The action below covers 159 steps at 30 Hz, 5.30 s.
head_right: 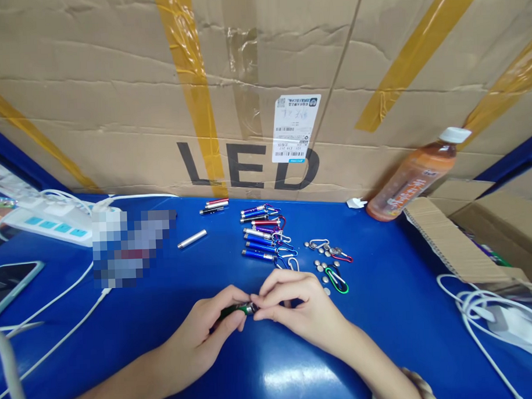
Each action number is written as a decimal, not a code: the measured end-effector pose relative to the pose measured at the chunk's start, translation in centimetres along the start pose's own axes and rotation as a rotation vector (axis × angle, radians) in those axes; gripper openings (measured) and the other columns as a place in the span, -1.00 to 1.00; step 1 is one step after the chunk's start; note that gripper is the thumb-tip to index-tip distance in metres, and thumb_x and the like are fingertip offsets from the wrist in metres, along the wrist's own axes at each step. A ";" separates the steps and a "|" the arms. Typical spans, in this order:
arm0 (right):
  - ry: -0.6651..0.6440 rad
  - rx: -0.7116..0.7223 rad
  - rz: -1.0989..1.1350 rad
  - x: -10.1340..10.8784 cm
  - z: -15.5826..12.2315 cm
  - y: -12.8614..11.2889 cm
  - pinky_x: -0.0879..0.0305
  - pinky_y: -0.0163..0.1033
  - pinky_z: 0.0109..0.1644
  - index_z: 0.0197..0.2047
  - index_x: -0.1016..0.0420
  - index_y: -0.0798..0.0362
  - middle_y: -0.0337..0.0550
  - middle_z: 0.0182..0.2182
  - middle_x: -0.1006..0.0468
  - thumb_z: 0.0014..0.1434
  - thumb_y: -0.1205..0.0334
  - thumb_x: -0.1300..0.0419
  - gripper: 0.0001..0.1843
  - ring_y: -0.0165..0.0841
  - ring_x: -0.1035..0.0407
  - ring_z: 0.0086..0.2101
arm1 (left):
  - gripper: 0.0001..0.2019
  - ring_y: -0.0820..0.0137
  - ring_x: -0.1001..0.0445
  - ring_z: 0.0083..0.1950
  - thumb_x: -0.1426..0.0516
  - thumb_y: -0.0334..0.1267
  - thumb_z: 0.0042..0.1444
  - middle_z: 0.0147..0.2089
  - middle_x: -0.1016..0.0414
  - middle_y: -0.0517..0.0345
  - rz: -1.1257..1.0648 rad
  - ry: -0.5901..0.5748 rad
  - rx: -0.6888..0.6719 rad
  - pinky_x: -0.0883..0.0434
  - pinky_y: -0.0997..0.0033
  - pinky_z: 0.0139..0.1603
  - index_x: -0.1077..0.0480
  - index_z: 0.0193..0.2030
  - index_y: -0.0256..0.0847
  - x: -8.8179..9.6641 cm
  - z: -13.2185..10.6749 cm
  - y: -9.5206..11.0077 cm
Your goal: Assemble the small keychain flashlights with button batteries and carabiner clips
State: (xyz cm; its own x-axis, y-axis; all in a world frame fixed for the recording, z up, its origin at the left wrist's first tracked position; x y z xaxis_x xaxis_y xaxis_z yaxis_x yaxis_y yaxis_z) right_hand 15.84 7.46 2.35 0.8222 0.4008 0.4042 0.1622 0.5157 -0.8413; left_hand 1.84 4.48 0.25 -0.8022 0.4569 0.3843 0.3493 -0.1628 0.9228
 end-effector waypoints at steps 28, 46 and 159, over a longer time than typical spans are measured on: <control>0.099 -0.216 0.087 -1.1 -0.2 0.7 -0.12 -0.41 -0.56 -0.70 -0.38 0.14 -0.27 -0.65 -0.37 -0.15 0.07 -0.37 -0.63 -0.54 -0.21 -0.61 | -0.85 0.46 -0.47 -0.30 0.03 -0.45 0.17 -0.35 -0.50 0.19 0.320 0.243 -0.296 -0.36 0.55 -0.29 -0.27 -0.38 -0.20 0.0 -0.4 0.3; 0.085 -0.436 0.196 -1.2 -0.6 2.2 -0.09 -0.42 -0.54 -0.66 -0.38 0.14 -0.27 -0.63 -0.39 -0.15 0.02 -0.35 -0.63 -0.54 -0.19 -0.59 | -0.79 0.45 -0.46 -0.17 0.01 -0.33 0.18 -0.18 -0.50 0.20 0.206 0.161 -0.110 -0.38 0.54 -0.17 -0.34 -0.07 -0.08 0.1 0.0 -0.4; 0.075 0.007 0.061 0.1 -0.2 0.2 -0.31 -0.39 -0.40 -0.52 -0.59 0.03 -0.22 -0.49 -0.45 0.04 0.27 -0.26 -0.86 -0.50 -0.35 -0.46 | -0.83 0.48 -0.43 -0.26 0.03 -0.28 0.18 -0.32 -0.46 0.23 -0.011 0.010 0.074 -0.28 0.58 -0.27 -0.34 -0.14 -0.15 -0.3 0.1 -0.1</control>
State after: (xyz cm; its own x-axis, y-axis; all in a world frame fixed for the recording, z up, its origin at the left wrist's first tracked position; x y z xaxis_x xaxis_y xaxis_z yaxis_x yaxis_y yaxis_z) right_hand 16.04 7.50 2.14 0.8690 0.3742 0.3239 0.1066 0.4976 -0.8608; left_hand 2.08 4.48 0.08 -0.8110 0.4495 0.3744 0.3746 -0.0924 0.9226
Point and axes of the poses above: each hand's wrist, its own z-axis towards the middle knuckle, its own x-axis out of the back of the hand, y = z × x, the point moved 5 cm from there along z, towards the middle knuckle
